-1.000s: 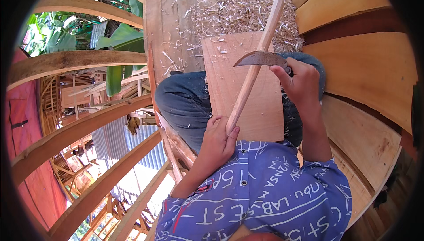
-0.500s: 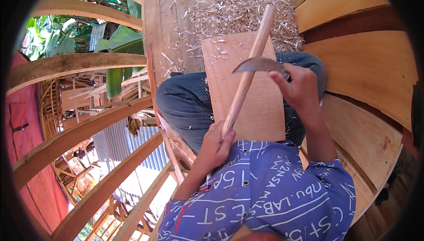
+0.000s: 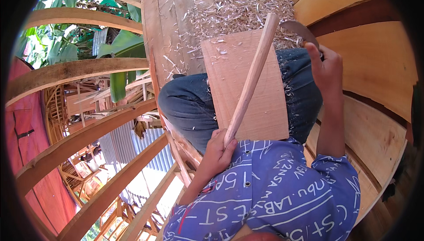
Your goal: The person sits cross-legged and uses a curved knife to shave and smooth a long, thin piece of wood. They repeatedly rotate the wood and scrape the surface, creating wood shavings that accumulate on the platform.
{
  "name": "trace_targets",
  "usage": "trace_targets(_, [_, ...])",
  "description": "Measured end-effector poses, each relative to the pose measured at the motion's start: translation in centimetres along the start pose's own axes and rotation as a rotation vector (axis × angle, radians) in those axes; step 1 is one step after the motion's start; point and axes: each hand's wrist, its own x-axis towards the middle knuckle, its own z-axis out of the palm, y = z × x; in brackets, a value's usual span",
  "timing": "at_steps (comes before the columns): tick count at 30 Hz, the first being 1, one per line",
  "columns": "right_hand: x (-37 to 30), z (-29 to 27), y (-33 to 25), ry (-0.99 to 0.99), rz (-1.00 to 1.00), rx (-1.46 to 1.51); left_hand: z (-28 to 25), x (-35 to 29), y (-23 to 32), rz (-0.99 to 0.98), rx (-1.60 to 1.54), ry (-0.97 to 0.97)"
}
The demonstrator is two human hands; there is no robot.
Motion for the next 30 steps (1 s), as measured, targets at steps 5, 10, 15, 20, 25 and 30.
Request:
trace_targets(5, [-5.1, 2.9, -3.0, -0.246, -0.299, -0.086, 0.0, 0.3, -0.1, -0.049, -0.045, 0.025])
trace_targets(10, [-3.3, 2.3, -2.4, -0.157, -0.218, -0.177, -0.1, 0.1, 0.1, 0.041, 0.033, 0.028])
trace_targets(15, [-1.0, 1.2, 0.7, 0.062, -0.11, -0.11, -0.3, -0.6, 0.1, 0.05, 0.016, 0.043])
trace_targets(20, [-1.9, -0.1, -0.4, -0.047, -0.036, -0.007, 0.5, -0.2, 0.4, 0.107, 0.117, 0.112])
trace_targets(25, [-6.3, 3.1, -3.4, -0.307, -0.309, -0.05, 0.5, 0.7, 0.1, 0.17, 0.213, 0.109])
trace_targets(30, [-4.8, 3.3, -2.6, -0.223, -0.369, -0.135, 0.9, 0.5, 0.2, 0.21, 0.268, 0.17])
